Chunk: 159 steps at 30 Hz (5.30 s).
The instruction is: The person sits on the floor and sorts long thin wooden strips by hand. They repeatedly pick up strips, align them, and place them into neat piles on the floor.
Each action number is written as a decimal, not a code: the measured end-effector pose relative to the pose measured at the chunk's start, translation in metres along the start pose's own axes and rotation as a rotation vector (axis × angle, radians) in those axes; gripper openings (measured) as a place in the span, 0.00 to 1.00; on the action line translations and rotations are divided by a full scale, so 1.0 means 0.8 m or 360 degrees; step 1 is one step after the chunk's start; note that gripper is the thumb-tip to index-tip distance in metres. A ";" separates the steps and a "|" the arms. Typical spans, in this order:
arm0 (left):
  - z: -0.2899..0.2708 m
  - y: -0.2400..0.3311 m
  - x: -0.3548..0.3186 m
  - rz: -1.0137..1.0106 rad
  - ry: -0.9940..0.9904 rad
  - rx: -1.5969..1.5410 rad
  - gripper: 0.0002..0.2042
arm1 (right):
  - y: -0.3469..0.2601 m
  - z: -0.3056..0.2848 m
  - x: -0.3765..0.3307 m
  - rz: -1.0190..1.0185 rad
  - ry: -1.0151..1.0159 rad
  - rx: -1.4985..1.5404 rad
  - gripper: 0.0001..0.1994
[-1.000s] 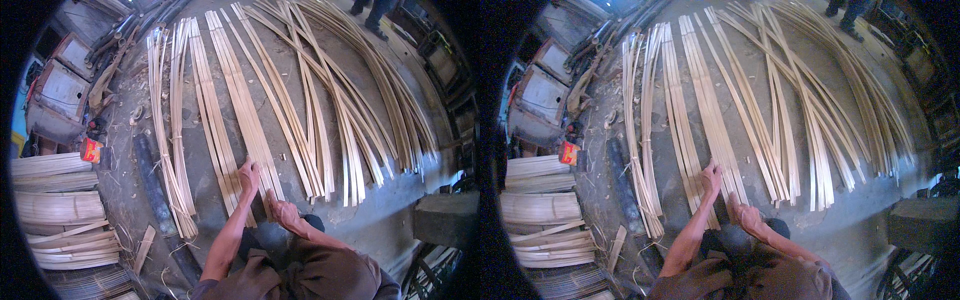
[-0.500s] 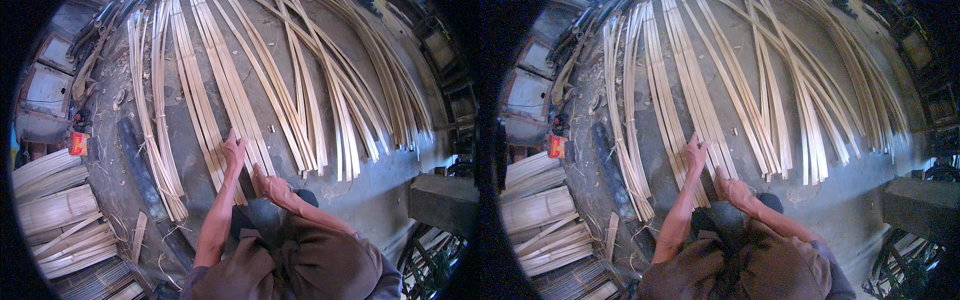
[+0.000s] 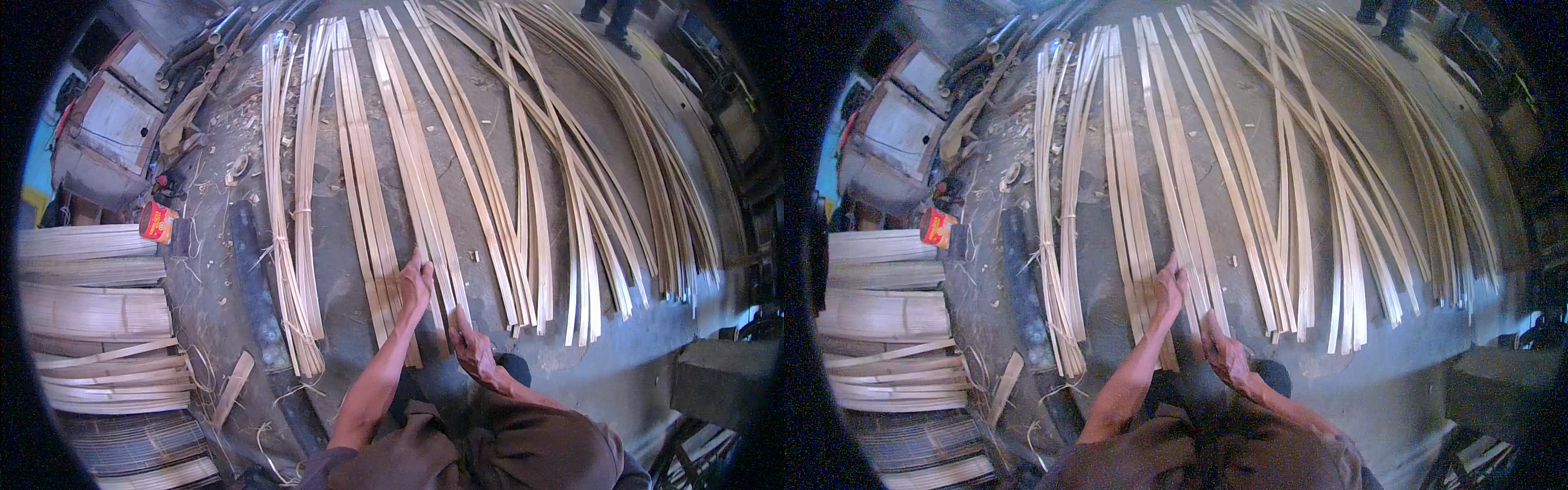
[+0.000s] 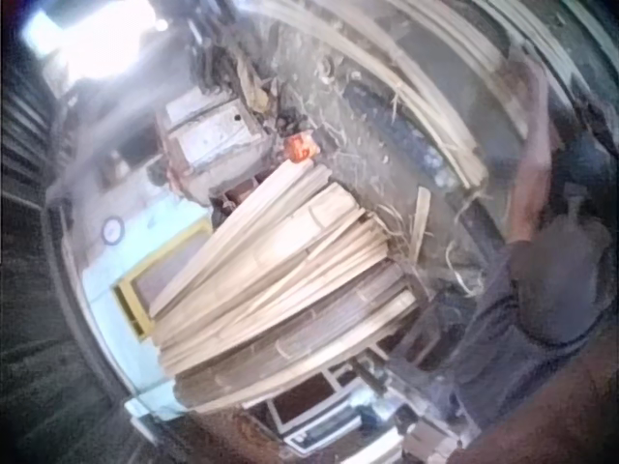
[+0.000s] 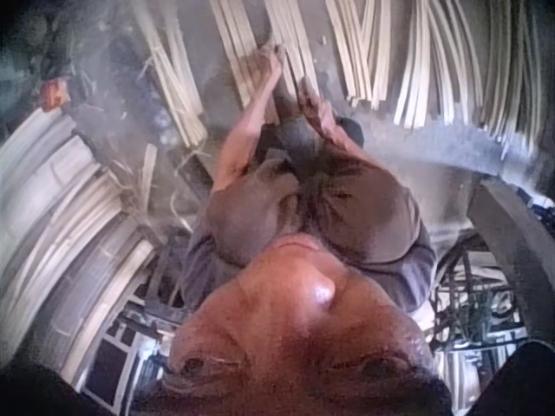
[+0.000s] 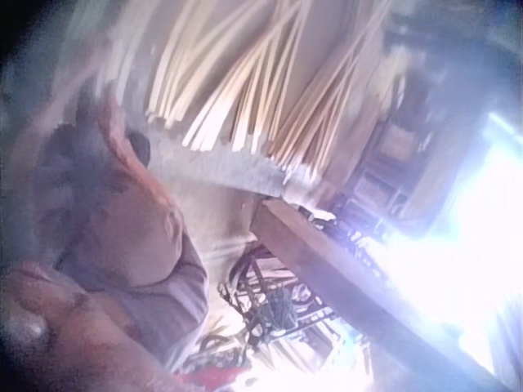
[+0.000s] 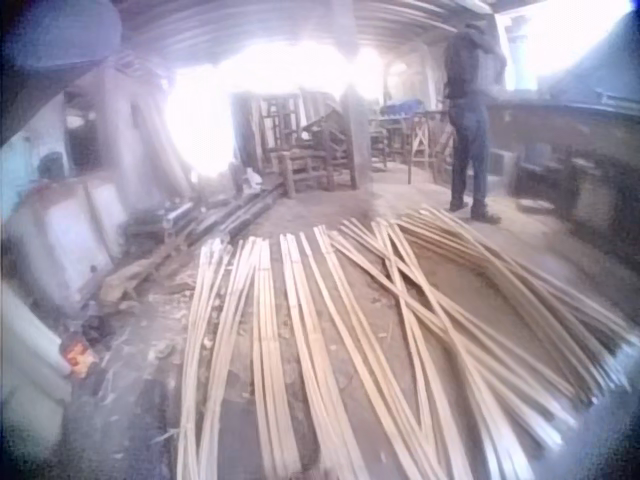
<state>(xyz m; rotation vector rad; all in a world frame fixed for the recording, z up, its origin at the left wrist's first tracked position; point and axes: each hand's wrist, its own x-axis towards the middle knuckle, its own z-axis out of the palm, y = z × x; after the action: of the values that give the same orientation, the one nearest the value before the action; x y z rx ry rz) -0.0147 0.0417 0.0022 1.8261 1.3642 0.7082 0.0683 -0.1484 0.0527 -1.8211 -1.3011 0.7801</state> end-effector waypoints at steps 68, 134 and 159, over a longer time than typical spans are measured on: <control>-0.088 -0.077 -0.009 -0.0337 0.0529 0.0680 0.21 | 0.003 0.017 0.025 -0.0260 -0.0362 -0.0371 0.30; 0.004 0.001 -0.033 0.0558 -0.0147 0.0837 0.34 | -0.001 -0.014 0.026 0.0128 0.0290 0.0184 0.28; -0.028 0.005 -0.012 0.0603 -0.0372 0.0982 0.29 | 0.043 -0.045 0.012 0.0356 0.0380 0.0062 0.26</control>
<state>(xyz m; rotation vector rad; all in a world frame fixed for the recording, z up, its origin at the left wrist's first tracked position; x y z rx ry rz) -0.0327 0.0374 0.0189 2.6067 1.1657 0.2400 0.1176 -0.1543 0.0421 -1.9822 -0.9356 0.6743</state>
